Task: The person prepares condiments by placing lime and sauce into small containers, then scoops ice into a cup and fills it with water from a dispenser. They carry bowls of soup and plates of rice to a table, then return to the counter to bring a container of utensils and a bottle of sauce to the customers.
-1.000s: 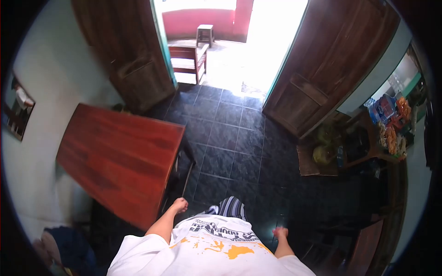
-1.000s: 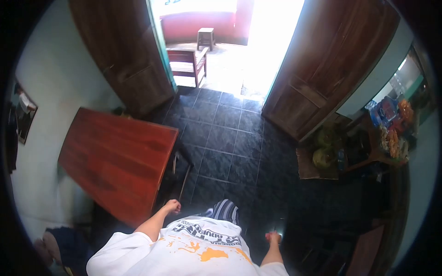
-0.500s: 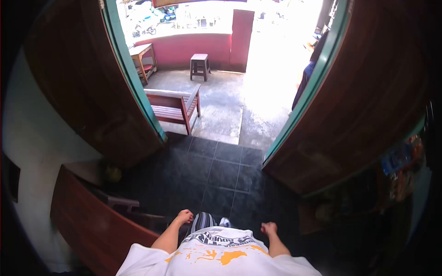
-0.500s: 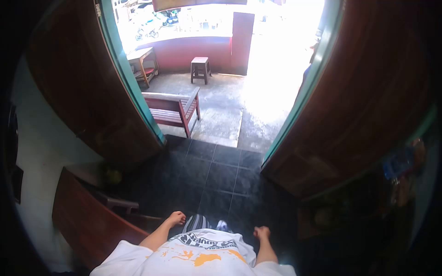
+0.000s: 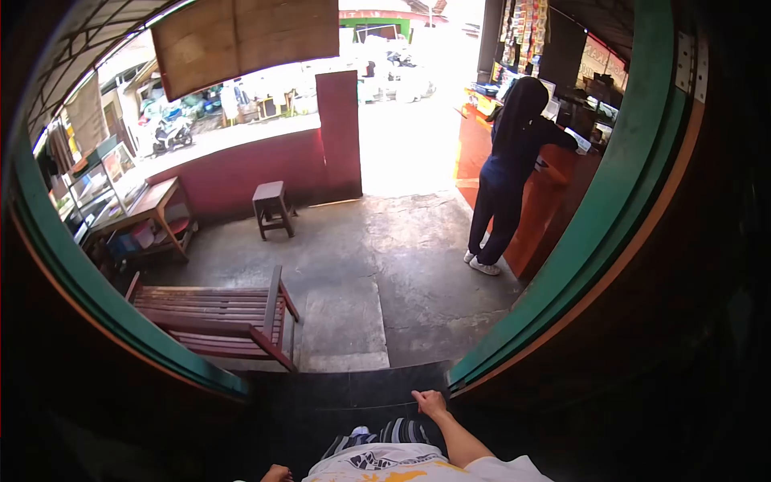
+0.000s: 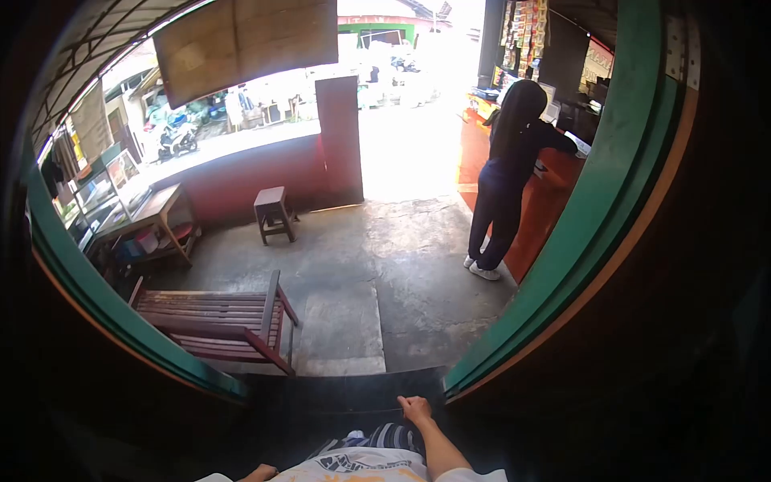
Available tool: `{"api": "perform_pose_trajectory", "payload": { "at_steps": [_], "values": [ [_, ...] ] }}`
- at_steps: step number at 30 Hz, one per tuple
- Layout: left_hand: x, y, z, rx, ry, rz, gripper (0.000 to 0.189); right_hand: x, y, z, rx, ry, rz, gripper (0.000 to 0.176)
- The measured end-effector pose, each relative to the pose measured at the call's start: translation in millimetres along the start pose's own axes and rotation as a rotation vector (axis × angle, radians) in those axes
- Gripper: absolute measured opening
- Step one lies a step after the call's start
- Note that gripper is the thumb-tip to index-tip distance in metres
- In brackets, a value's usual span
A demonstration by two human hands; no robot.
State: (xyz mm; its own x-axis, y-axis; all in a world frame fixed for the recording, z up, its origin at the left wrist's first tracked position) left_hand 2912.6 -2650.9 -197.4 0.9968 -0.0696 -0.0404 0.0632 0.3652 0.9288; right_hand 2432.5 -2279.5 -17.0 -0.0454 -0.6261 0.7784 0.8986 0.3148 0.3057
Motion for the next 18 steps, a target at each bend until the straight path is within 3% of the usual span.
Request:
{"api": "perform_pose_trajectory", "payload": {
  "at_steps": [1, 2, 4, 6, 9, 11, 13, 16, 18],
  "values": [
    [-22, -14, 40, -0.029, 0.093, 0.191, 0.016, -15, -3, 10, -0.041, -0.045, -0.051, 0.049],
    [-93, 2, 87, -0.042, 0.113, 0.165, 0.017, -54, -17, 14, -0.099, -0.124, -0.194, 0.046],
    [-244, 2, 153, -0.179, 0.192, -0.236, 0.014, -91, -35, 45, -0.301, 0.007, -0.191, 0.044],
    [-390, 29, 198, -0.204, 0.365, -0.438, 0.01, -136, -57, 62, -0.164, 0.066, -0.428, 0.041],
    [-561, 43, 221, -0.214, 0.629, -0.756, 0.01, -173, -96, 93, -0.177, 0.1, -0.536, 0.039],
    [-648, 55, 201, -0.101, 0.722, -0.854, 0.011, -172, -155, 112, -0.238, 0.048, -0.506, 0.038],
    [-714, 61, 147, 0.08, 0.69, -0.818, 0.012, -171, -215, 128, -0.34, 0.038, -0.462, 0.038],
    [-761, 61, 60, 0.129, 0.12, -0.686, 0.013, -156, -305, 164, -0.433, 0.057, -0.47, 0.035],
    [-758, 44, 20, 0.172, -0.198, -0.495, 0.016, -139, -360, 186, -0.439, -0.241, -0.389, 0.027]
  ]
}}
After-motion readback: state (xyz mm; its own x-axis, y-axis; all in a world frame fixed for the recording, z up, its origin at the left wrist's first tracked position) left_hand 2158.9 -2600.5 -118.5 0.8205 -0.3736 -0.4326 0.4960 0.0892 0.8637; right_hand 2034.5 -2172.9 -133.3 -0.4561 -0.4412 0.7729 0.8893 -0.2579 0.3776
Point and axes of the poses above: each hand's wrist, its own y-axis away from the middle knuckle, its own z-axis out of the back of the hand, x = y × z, the point moved 9 cm from there along -y, towards the middle knuckle, and after that the axes turned 11 degrees about -y, right-handed, at the moved point
